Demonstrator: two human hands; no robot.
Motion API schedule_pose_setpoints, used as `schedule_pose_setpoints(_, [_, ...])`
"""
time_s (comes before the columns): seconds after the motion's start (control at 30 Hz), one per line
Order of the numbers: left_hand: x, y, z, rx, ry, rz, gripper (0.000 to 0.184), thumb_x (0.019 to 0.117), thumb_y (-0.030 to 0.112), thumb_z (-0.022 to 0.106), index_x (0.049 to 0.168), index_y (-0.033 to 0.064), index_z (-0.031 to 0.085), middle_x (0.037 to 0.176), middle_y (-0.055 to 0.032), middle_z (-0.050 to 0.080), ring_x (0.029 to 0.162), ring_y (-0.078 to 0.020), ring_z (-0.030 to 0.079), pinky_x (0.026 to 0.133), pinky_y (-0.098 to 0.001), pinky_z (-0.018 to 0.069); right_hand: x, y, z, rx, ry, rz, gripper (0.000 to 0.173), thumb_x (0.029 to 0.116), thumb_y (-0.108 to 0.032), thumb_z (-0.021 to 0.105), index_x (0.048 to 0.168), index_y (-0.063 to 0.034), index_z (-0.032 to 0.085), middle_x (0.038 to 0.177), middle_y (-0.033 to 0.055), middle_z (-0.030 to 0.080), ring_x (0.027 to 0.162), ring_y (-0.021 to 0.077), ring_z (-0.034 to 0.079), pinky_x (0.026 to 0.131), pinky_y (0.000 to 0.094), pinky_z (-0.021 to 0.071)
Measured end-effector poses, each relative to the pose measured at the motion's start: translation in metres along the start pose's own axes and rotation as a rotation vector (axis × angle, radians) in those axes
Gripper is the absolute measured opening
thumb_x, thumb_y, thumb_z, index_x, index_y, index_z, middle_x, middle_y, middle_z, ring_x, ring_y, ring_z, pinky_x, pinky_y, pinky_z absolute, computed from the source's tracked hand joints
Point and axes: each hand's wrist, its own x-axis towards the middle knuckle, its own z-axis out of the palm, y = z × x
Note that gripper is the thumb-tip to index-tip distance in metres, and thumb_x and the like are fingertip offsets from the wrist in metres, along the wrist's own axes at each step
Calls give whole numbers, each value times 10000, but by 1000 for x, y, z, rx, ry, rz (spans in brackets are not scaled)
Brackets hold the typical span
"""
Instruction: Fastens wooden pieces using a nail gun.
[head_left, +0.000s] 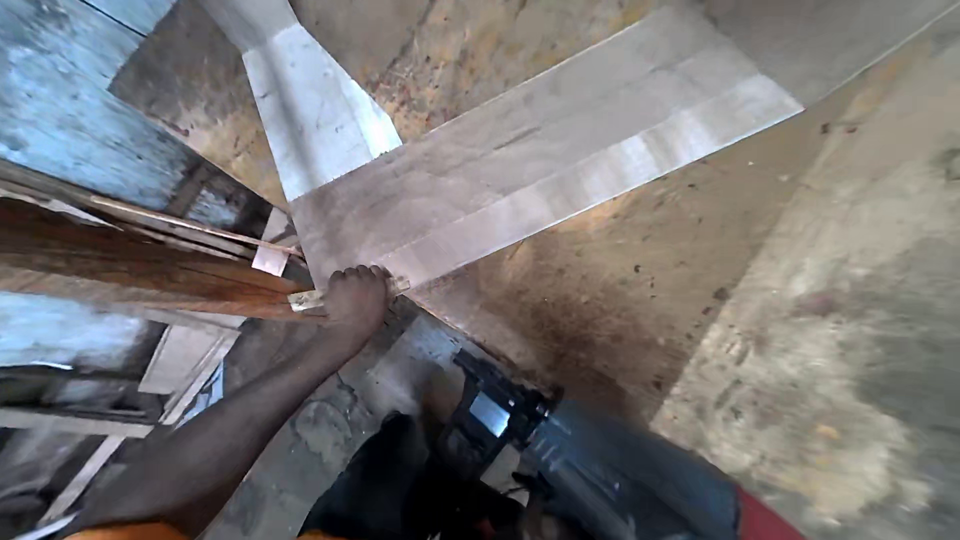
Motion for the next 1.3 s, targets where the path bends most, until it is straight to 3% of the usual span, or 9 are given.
schedule_pose_setpoints(0.17, [3, -4, -7, -54, -78, 32, 430, 975, 314, 670, 1204, -44, 603, 1135, -248, 666, 1073, -421, 667, 868, -547, 543, 67, -83, 1, -64, -45, 70, 125, 981, -229, 645, 986, -142, 735, 837, -6, 716, 768, 113, 681, 758, 351, 584])
schedule_pose_setpoints(0.27, [3, -5, -5, -51, -71, 49, 309, 999, 187, 592, 1176, -66, 582, 1104, -247, 654, 1053, -410, 664, 844, -516, 542, 99, -116, 7, -231, -66, 124, 141, 1002, -185, 628, 1005, -82, 724, 916, 30, 729, 863, 125, 696, 833, 351, 586])
schedule_pose_setpoints(0.4, [6, -5, 0, -127, -44, 52, 219, 997, 59, 545, 1153, -93, 573, 1091, -271, 645, 1029, -429, 662, 822, -527, 534, 161, -167, 66, -361, 95, 312, 56, 880, -179, 724, 841, -144, 703, 755, -87, 696, 703, 36, 668, 730, 258, 591])
schedule_pose_setpoints(0.5, [8, -8, 1, -198, -46, 81, 216, 1000, 39, 530, 1172, -89, 560, 1078, -283, 639, 1011, -447, 662, 825, -532, 539, 191, -170, 70, -447, 39, 444, 81, 920, -133, 636, 880, -63, 647, 748, -65, 653, 699, 44, 643, 720, 255, 577])
schedule_pose_setpoints(0.63, [8, -9, 2, -245, -4, 89, 220, 989, 26, 552, 1185, -69, 582, 1041, -275, 646, 967, -442, 670, 774, -518, 544, 195, -148, 25, -489, 74, 480, 170, 896, -179, 752, 974, -39, 696, 854, 5, 698, 796, 100, 676, 772, 307, 593])
schedule_pose_setpoints(0.7, [7, -8, 8, -235, 49, 87, 216, 976, 2, 555, 1175, -76, 587, 1019, -269, 645, 936, -432, 675, 740, -502, 551, 190, -140, 2, -547, 122, 471, 183, 890, -158, 740, 1016, -35, 690, 898, -13, 707, 854, 56, 678, 798, 257, 588])
schedule_pose_setpoints(0.77, [7, -7, 8, -216, 35, 77, 219, 985, -14, 527, 1187, -83, 577, 1025, -269, 638, 933, -424, 672, 742, -484, 544, 204, -147, 2, -578, 59, 506, 137, 900, -168, 727, 986, -67, 696, 871, -34, 700, 833, 38, 671, 785, 239, 582])
schedule_pose_setpoints(0.93, [7, -7, 11, -216, 43, 71, 236, 1013, -18, 473, 1224, -78, 561, 1025, -262, 626, 921, -408, 663, 748, -470, 536, 259, -149, 34, -451, -194, 543, 154, 872, -211, 758, 874, -71, 694, 722, 97, 643, 628, 215, 635, 600, 380, 572])
schedule_pose_setpoints(1.3, [6, -4, 16, -181, 146, 81, 215, 1008, -47, 458, 1192, -98, 555, 1017, -255, 624, 897, -382, 664, 731, -444, 532, 282, -156, 51, -647, -153, 685, 109, 827, -214, 750, 833, -118, 698, 683, 6, 644, 597, 124, 617, 575, 309, 550])
